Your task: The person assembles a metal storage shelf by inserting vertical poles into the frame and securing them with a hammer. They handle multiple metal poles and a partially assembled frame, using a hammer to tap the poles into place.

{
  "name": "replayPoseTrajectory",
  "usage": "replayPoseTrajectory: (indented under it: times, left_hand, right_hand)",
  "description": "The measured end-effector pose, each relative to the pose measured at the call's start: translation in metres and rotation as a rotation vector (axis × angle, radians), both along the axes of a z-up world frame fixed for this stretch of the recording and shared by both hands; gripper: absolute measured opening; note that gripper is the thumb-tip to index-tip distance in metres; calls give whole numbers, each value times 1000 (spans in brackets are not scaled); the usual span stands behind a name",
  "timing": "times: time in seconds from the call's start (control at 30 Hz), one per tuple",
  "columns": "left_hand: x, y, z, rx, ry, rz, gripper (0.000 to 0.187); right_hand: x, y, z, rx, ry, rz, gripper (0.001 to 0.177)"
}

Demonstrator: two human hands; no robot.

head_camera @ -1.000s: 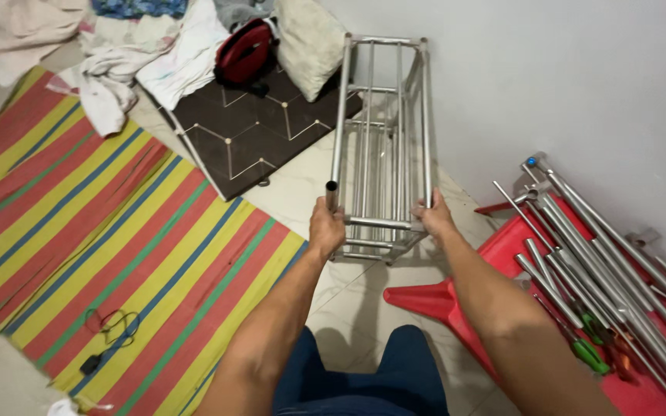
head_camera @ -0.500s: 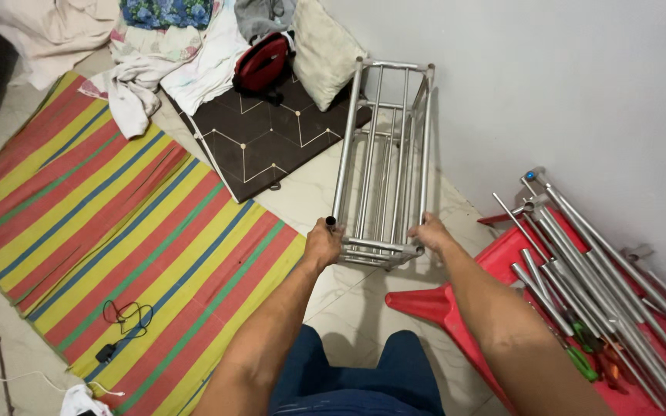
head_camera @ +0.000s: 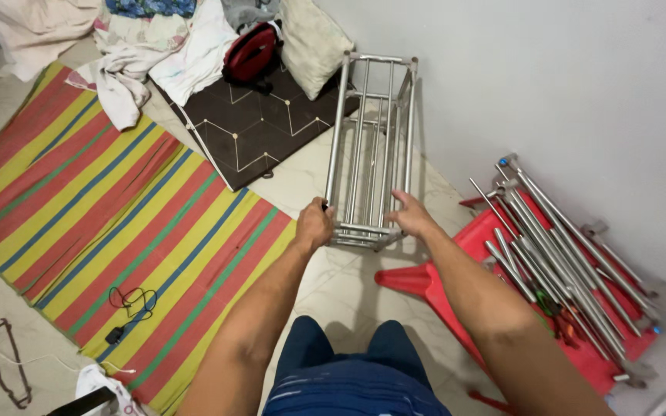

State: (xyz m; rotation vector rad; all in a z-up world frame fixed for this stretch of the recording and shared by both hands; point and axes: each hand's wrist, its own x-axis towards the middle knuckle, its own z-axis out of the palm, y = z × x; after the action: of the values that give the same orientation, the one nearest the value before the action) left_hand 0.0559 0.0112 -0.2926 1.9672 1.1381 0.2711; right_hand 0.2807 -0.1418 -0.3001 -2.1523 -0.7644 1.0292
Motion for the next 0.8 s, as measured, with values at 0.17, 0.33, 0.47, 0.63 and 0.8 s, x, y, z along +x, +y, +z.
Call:
replayPoseTrajectory:
  times: [0.17,0.33,0.47,0.63,0.8]
  left_hand:
    - [-2,0,30,32,24,-64,36]
    - [3,-9,59,53,58,-142,39]
    - [21,-16,93,159,-1,-243,42]
    - [42,-34,138,168,24,-419,47]
    - [70,-68,165,229,-92,-669,49]
  right_hand:
    - [-6,4,53,80,-99,42,77]
    - [-5,-19,83,193,-88,-13,74]
    - [-4,-41,104,163,-189,-62,72]
    - [-10,-83,123,172,-504,-95,74]
    - [-33,-149,128,85,-555,-279,77]
